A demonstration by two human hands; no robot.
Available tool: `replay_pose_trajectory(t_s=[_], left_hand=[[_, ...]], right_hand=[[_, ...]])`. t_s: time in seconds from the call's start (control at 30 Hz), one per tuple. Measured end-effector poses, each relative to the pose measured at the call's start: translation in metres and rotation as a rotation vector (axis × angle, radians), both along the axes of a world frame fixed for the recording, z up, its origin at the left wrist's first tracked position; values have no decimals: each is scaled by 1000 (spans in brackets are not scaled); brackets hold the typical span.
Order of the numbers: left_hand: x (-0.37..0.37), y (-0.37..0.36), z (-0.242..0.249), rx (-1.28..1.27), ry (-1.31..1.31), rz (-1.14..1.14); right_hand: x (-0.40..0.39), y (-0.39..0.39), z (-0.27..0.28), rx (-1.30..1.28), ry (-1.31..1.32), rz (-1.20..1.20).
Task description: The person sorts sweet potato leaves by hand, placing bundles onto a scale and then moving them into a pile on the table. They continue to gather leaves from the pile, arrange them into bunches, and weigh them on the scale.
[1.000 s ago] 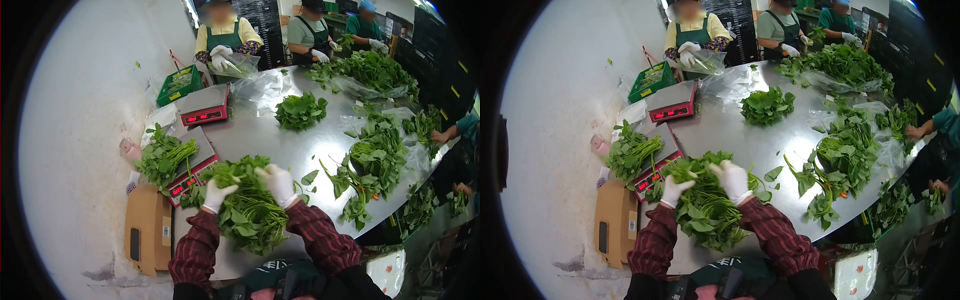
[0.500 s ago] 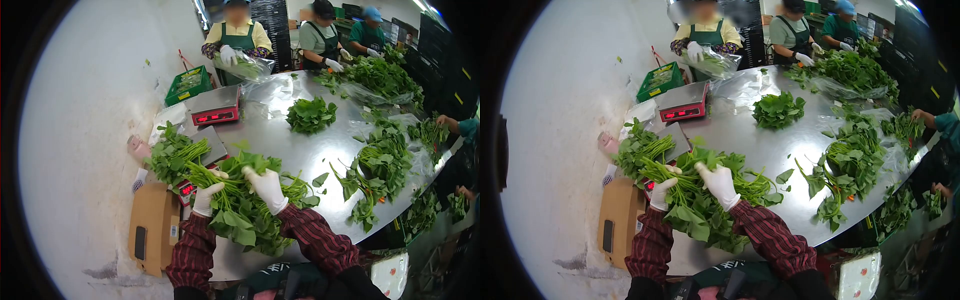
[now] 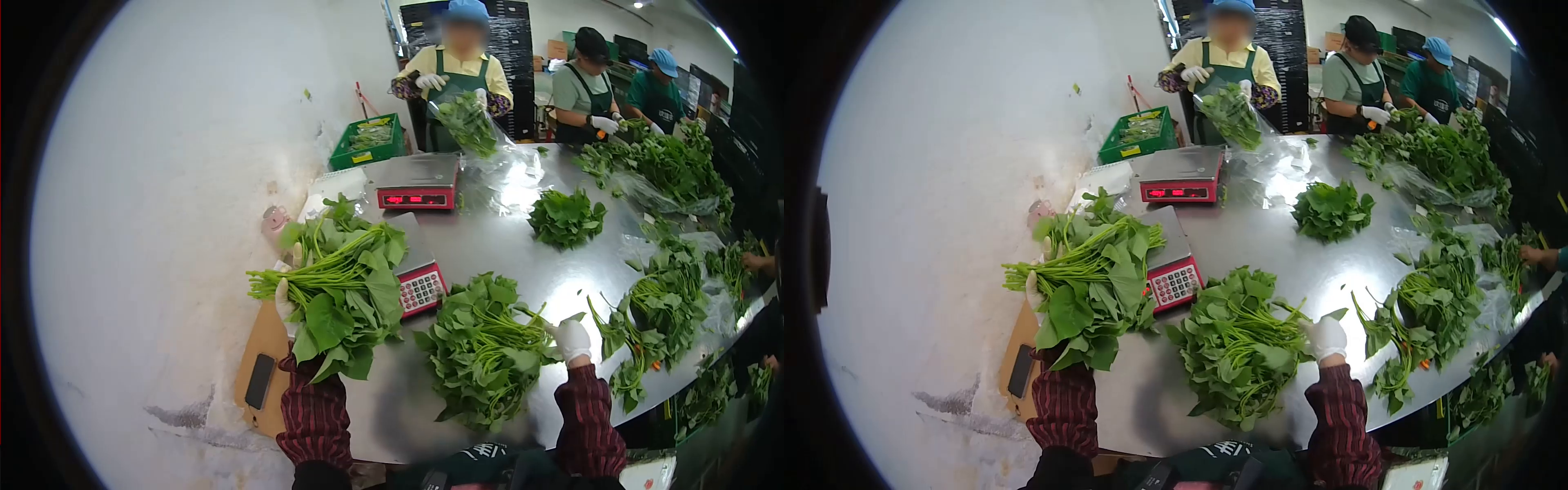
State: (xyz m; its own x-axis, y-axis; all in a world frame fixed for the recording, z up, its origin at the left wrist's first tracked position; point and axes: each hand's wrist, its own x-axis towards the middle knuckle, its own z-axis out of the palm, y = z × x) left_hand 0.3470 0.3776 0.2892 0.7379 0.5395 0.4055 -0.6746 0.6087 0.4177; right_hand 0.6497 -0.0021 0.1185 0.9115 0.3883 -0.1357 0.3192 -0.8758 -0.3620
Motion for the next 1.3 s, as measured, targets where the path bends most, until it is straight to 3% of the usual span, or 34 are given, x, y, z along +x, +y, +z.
replay_pose_trajectory(t_s=[0.1,0.13,0.17,0.27,0.4,0.47,0.5,0.57,0.6,0.67,0.7,0.8,0.83,0.93,1.0,1.07,1.13,1.2,1.27,1.3], left_hand=[[1,9,-15,-74,26,110],[4,7,-17,-83,-24,188],[3,9,-16,63,-63,53],[4,-19,-25,0,-5,68],[3,-44,-37,1,56,-62],[-1,-54,-38,-35,37,-134],[-4,-56,-39,-42,48,-172],[-6,-65,-39,-45,66,-215],[-8,-67,-43,-47,66,-216],[-9,-77,-39,-29,241,-187],[-12,-86,-35,11,368,-51],[-9,-78,-46,-17,283,-117],[-10,-78,-47,-21,280,-110],[-15,-80,-54,387,641,288],[-18,-97,-54,630,756,212],[-26,-117,-77,566,868,64],[-31,-127,-71,524,856,-40],[-38,-120,-78,428,880,37],[-56,-89,-58,624,1009,63],[-63,-70,-38,737,1060,194]], right_hand=[[-27,13,71,-26,-193,-160],[-33,21,86,225,-238,-32],[-41,29,104,474,-282,94],[-91,61,178,892,285,223],[-131,105,204,935,234,477],[-141,132,194,1081,-26,593],[-140,142,195,1077,-28,595],[-134,157,200,872,394,352],[-130,162,193,870,394,351],[-128,170,190,1045,833,252],[-133,170,189,1156,812,144],[-134,169,180,1300,826,-8],[-142,161,168,1398,685,-118],[-175,155,151,1193,617,-53],[-198,154,143,1069,723,107],[-211,161,124,1120,845,266],[-206,157,115,736,581,428],[-202,153,121,783,531,426],[-188,151,122,858,515,339],[-181,149,123,891,517,280]])
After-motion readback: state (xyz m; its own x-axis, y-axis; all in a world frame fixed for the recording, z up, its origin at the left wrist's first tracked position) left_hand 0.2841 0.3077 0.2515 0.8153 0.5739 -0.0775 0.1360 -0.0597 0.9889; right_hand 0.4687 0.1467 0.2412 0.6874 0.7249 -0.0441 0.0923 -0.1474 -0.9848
